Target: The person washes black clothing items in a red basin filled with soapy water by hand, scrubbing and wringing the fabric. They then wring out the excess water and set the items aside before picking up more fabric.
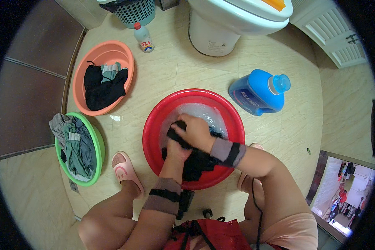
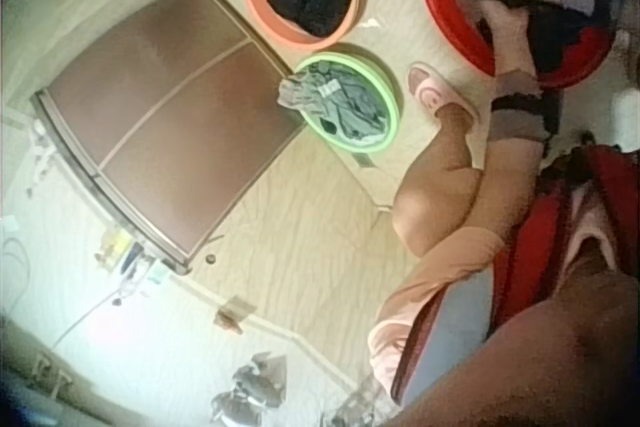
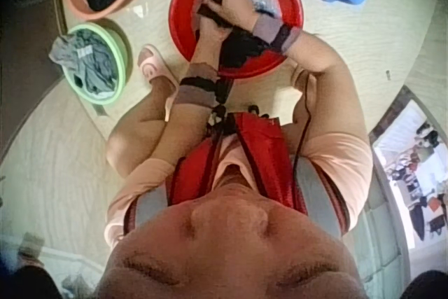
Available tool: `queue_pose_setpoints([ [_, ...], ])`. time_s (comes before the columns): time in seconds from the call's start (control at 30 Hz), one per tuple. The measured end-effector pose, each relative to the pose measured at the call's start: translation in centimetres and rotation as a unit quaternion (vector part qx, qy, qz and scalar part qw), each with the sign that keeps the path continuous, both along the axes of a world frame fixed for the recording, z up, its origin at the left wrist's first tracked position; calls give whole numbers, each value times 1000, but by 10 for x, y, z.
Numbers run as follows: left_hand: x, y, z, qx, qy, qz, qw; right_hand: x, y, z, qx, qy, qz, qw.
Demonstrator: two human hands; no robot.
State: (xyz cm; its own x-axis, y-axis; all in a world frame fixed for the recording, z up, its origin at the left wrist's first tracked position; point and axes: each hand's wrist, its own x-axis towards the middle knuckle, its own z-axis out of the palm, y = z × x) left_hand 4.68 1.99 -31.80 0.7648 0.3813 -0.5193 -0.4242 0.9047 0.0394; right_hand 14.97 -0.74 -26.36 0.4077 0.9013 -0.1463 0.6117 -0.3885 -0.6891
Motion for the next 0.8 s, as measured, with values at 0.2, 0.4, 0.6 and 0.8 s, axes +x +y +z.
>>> queue_pose_setpoints([
  [0.2, -39, 2, -42, 23, -45, 12, 999, -35, -4, -3, 99, 31, 88, 991],
  [0.4, -11, 23, -12, 100, 213, 23, 972, 49, -9, -82, -81, 31, -138, 987],
  [0.6, -14, 19, -3, 167, 353, -47, 919, 38, -31, -98, -270, -48, 1, 962],
  [0.8, -9, 17, 3, 54, 309, 15, 949, 20, -7, -66, -54, 36, -10, 998],
])
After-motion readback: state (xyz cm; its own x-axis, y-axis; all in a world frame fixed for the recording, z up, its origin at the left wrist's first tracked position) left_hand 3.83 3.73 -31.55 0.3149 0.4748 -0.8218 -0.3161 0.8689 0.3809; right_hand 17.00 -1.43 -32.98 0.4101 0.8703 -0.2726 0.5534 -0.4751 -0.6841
